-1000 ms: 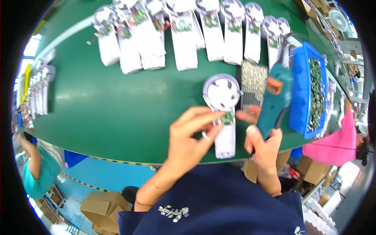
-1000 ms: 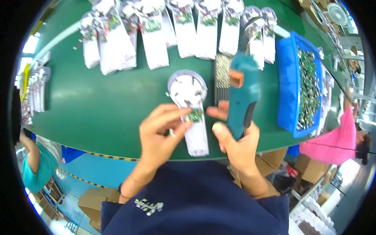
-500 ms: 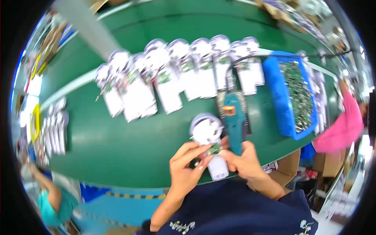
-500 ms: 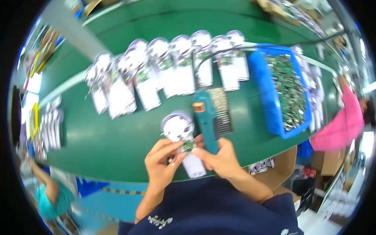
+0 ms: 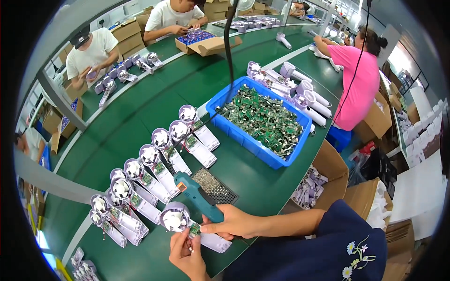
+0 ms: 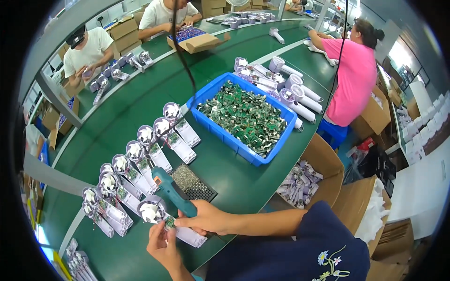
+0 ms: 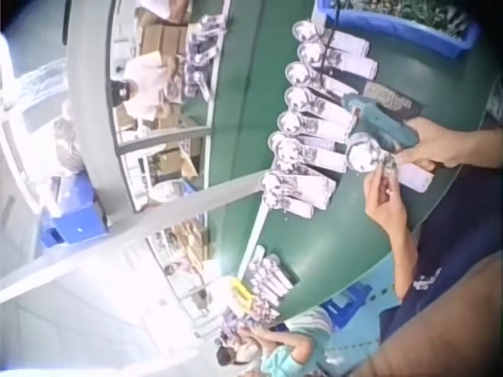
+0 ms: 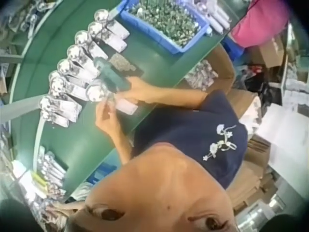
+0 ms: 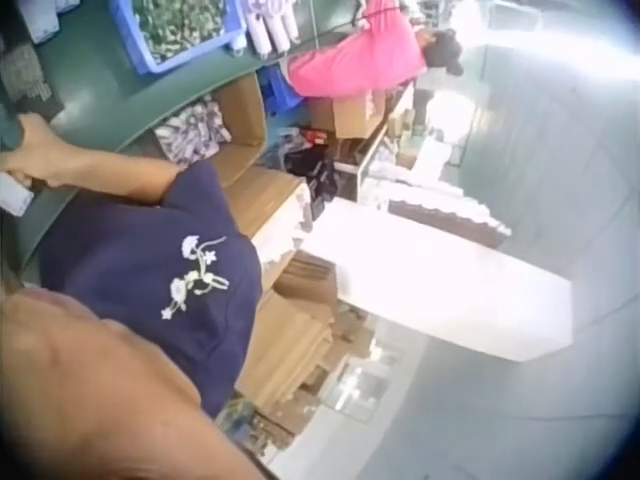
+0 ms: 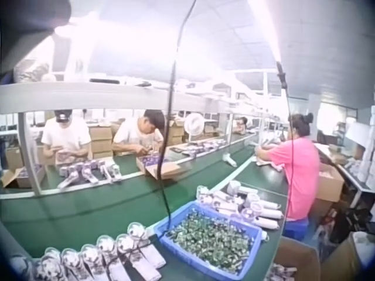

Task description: The person assembles handheld fans on a production line by fitting circuit boards into the fan casings, securing them with an electric screwdriver, and setting the assembled fans in a row on the table.

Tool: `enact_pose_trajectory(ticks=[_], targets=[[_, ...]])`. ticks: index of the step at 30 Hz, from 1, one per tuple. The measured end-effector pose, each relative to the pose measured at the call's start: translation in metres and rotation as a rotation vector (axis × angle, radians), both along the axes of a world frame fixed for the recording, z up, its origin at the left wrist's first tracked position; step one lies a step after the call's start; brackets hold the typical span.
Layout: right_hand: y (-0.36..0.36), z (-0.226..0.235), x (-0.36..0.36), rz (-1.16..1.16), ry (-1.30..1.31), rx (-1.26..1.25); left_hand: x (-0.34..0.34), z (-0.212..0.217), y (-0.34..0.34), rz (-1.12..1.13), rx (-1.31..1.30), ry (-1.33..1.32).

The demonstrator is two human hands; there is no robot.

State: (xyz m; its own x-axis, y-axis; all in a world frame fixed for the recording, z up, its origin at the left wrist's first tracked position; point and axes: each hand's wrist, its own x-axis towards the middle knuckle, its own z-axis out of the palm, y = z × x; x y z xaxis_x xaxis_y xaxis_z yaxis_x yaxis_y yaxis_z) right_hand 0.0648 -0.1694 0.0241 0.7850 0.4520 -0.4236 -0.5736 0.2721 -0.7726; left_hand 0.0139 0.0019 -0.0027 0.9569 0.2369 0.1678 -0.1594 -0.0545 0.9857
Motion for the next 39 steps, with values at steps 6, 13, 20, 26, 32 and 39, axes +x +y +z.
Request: enact_pose_trajectory(ticks=[6, 13, 20, 26, 32, 39], targets=[[0.003, -0.005, 0.005, 0.046, 0.090, 0.063, -0.003, 0.010, 0.002, 0.047, 0.042, 0.044], [-0.012, 0.003, 0.017, -0.134, 0.076, 0.026, 0.033, 0.020, -0.010, -0.117, 0.080, 0.050], [0.000, 0.006, 0.041, -0.090, -0.002, 0.042, 0.054, 0.035, 0.000, -0.095, 0.129, 0.026], [0.011, 0.019, 0.071, -0.190, -0.129, -0.007, 0.097, 0.043, 0.016, -0.061, 0.189, 0.017], [-0.001, 0.018, 0.063, -0.281, -0.257, 0.070, 0.159, 0.038, 0.059, 0.200, 0.586, -0.069], [-0.006, 0.003, 0.061, -0.239, -0.207, 0.052, 0.165, 0.041, 0.058, 0.271, 0.871, 0.028]])
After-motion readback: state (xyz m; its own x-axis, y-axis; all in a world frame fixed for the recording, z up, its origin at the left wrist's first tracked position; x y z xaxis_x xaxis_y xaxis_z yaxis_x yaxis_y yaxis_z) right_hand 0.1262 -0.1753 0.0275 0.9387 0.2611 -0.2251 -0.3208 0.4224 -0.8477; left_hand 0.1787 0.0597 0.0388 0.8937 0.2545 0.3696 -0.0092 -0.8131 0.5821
